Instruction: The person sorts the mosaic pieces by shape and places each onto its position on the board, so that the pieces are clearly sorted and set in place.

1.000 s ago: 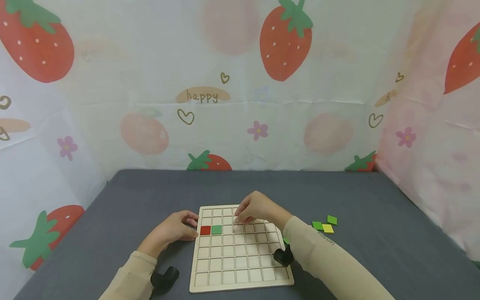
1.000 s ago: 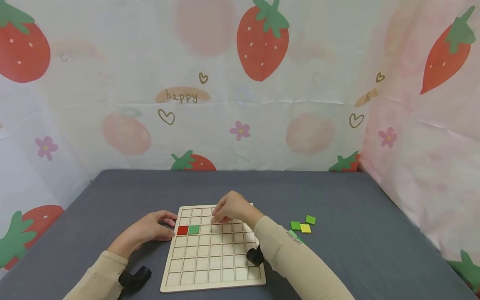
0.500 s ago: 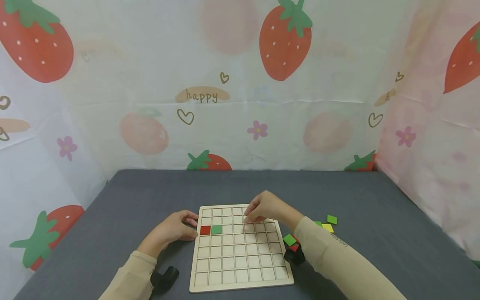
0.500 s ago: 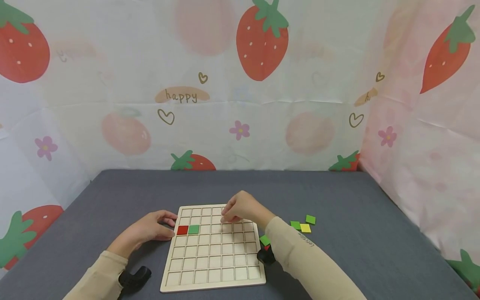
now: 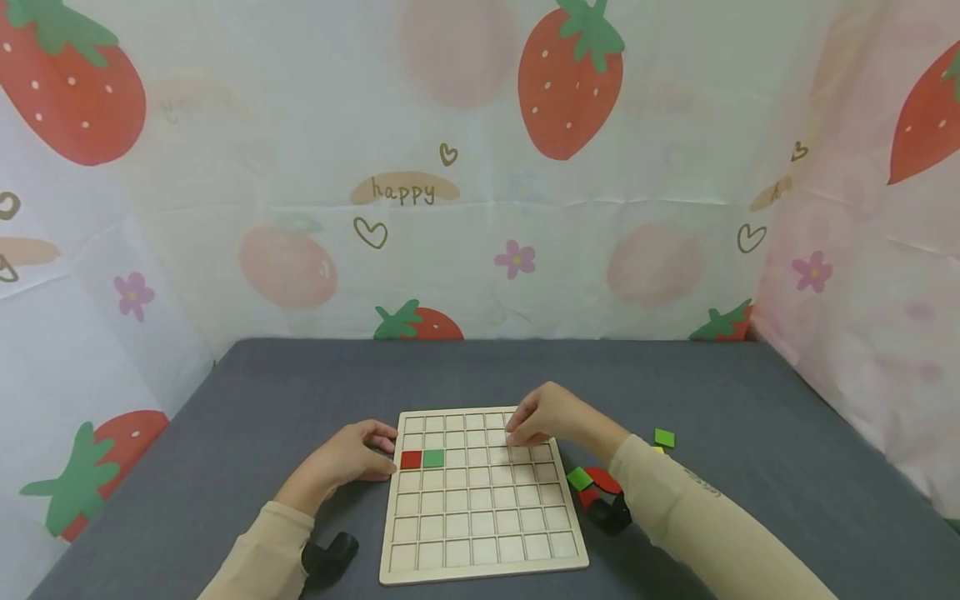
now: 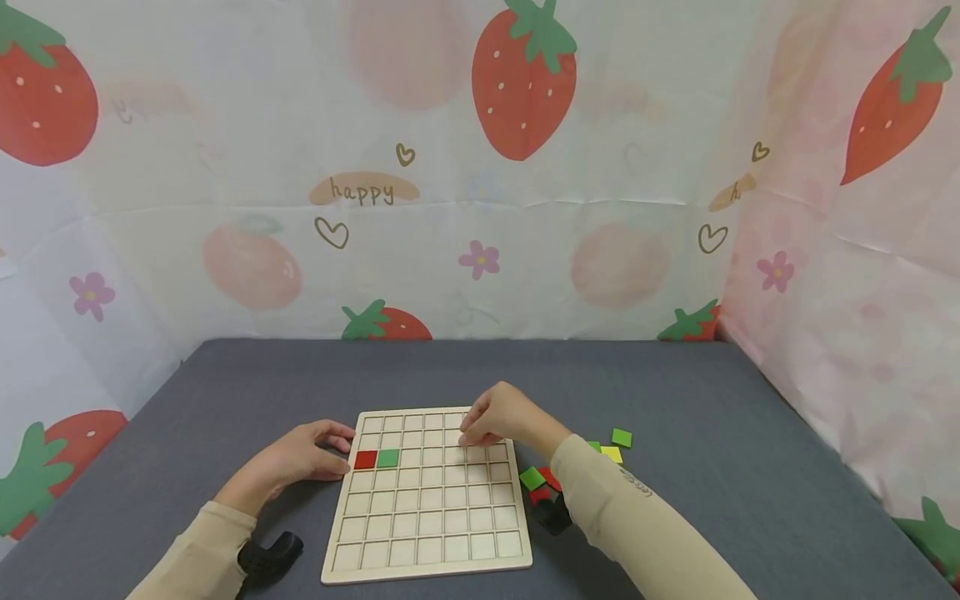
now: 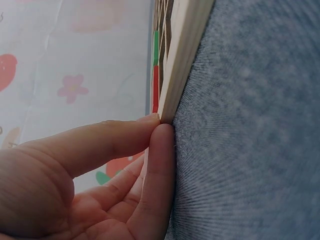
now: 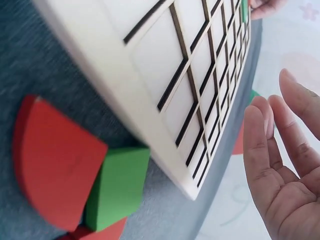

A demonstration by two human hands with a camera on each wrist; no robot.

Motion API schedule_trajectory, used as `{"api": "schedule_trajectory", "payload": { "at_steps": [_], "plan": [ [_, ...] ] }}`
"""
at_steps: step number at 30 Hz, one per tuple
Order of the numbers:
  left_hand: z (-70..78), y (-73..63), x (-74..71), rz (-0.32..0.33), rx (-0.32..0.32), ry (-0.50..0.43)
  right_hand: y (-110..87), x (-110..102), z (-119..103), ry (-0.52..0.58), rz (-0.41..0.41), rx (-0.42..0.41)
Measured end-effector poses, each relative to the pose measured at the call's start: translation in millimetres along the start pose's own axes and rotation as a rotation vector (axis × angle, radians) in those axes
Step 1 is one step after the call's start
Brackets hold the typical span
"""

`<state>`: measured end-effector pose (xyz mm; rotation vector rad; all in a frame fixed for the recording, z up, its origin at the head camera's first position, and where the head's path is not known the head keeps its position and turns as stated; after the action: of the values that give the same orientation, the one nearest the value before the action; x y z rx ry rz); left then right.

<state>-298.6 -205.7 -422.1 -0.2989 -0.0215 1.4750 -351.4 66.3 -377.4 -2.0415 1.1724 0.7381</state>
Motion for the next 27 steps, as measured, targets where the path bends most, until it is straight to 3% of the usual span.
{"api": "schedule_trajectory", "payload": {
  "at_steps": [27],
  "plan": [
    [1.1,-1.0,-0.3,0.001,-0.003,0.001,-19.0,-18.3,28.2,0.024,0.003,-0.001]
  ]
}}
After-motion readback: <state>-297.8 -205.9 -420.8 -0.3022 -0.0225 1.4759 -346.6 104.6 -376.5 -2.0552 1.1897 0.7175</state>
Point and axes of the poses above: each hand's wrist, its own y-axis towards the middle knuckle, its own x-axis out of the palm, z = x × y, the point moved 6 cm from there along y, towards the middle knuckle, and after that the axes turned 14 degrees about -y, right-handed, at the moved point
